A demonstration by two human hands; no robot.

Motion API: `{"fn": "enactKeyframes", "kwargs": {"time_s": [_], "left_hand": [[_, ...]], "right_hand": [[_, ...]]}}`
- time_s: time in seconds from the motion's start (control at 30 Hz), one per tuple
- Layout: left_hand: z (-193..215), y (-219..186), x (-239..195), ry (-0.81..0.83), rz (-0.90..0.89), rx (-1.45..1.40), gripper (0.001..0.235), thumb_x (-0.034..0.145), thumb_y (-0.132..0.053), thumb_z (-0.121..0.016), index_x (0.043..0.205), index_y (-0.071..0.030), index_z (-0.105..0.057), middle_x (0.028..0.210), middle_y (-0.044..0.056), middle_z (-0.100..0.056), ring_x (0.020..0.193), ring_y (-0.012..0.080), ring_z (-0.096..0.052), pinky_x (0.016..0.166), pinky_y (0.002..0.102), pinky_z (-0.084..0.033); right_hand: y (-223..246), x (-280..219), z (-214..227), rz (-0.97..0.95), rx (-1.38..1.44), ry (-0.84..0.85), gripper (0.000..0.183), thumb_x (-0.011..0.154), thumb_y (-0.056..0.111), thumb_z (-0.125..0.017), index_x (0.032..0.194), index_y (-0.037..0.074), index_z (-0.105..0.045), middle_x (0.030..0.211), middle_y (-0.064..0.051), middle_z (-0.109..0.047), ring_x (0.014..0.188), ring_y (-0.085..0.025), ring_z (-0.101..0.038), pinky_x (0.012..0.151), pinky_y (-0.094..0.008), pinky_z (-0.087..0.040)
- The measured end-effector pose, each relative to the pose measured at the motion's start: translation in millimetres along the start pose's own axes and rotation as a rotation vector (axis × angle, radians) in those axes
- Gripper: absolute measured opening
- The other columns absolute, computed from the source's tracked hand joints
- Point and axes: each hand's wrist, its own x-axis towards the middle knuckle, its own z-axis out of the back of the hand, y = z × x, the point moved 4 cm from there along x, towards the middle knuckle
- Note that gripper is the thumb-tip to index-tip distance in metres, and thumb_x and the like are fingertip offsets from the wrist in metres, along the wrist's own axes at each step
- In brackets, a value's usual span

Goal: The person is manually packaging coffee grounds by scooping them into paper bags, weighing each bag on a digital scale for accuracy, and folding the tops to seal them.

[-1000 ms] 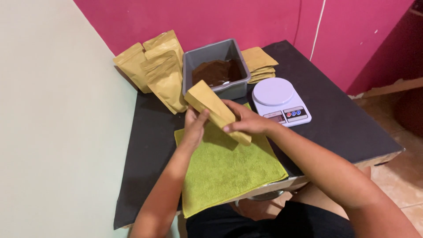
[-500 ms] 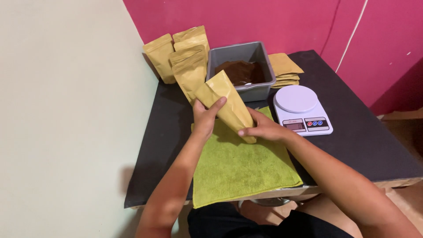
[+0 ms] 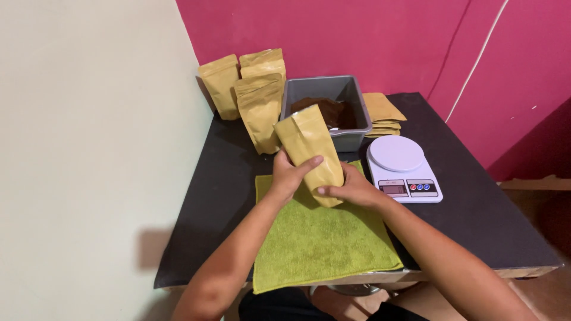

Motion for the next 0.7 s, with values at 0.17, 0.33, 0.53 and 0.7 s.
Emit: {"fn": "enactKeyframes", "kwargs": {"time_s": [0.17, 0.33, 0.53, 0.7], "left_hand": [[8, -6, 9, -0.052, -0.002, -0.01, 0.067, 0.069, -0.019, -0.098, 0.123, -0.005, -0.059, 0.109, 0.009, -0.069, 0.104, 0.0198, -0.067, 0.086, 0.04, -0.06], [12, -17, 7, -0.111, 0.018, -0.077, 0.064, 0.074, -0.021, -0.095, 0.125, -0.004, -0.061, 0.107, 0.008, -0.07, 0.099, 0.0187, -0.069, 0.086, 0.038, -0.061], [23, -27, 19, -0.137, -0.006, -0.153, 0.061, 0.08, -0.027, -0.092, 0.127, -0.004, -0.061, 0.11, 0.01, -0.073, 0.098, 0.0191, -0.072, 0.083, 0.037, -0.063], [36, -18, 26, -0.228, 0.001, -0.185, 0.054, 0.082, -0.026, -0.09, 0.123, -0.002, -0.064, 0.107, 0.009, -0.073, 0.096, 0.0176, -0.072, 0.083, 0.037, -0.063]], "right_hand": [[-15, 6, 0, -0.019, -0.057, 0.109, 0.039, 0.068, 0.003, -0.094, 0.1, 0.001, -0.071, 0.088, -0.013, -0.076, 0.074, -0.021, -0.072, 0.062, -0.035, -0.061], [-27, 3, -3, -0.021, -0.067, 0.179, 0.033, 0.071, 0.004, -0.092, 0.099, 0.001, -0.073, 0.091, -0.01, -0.077, 0.078, -0.019, -0.071, 0.066, -0.034, -0.061], [-27, 7, -4, -0.015, -0.108, 0.207, 0.031, 0.071, 0.001, -0.092, 0.097, -0.003, -0.074, 0.084, -0.013, -0.078, 0.069, -0.019, -0.07, 0.06, -0.034, -0.06], [-21, 3, -8, -0.022, -0.125, 0.239, 0.029, 0.072, 0.002, -0.092, 0.094, -0.004, -0.075, 0.082, -0.015, -0.079, 0.068, -0.019, -0.07, 0.059, -0.033, -0.06]]}}
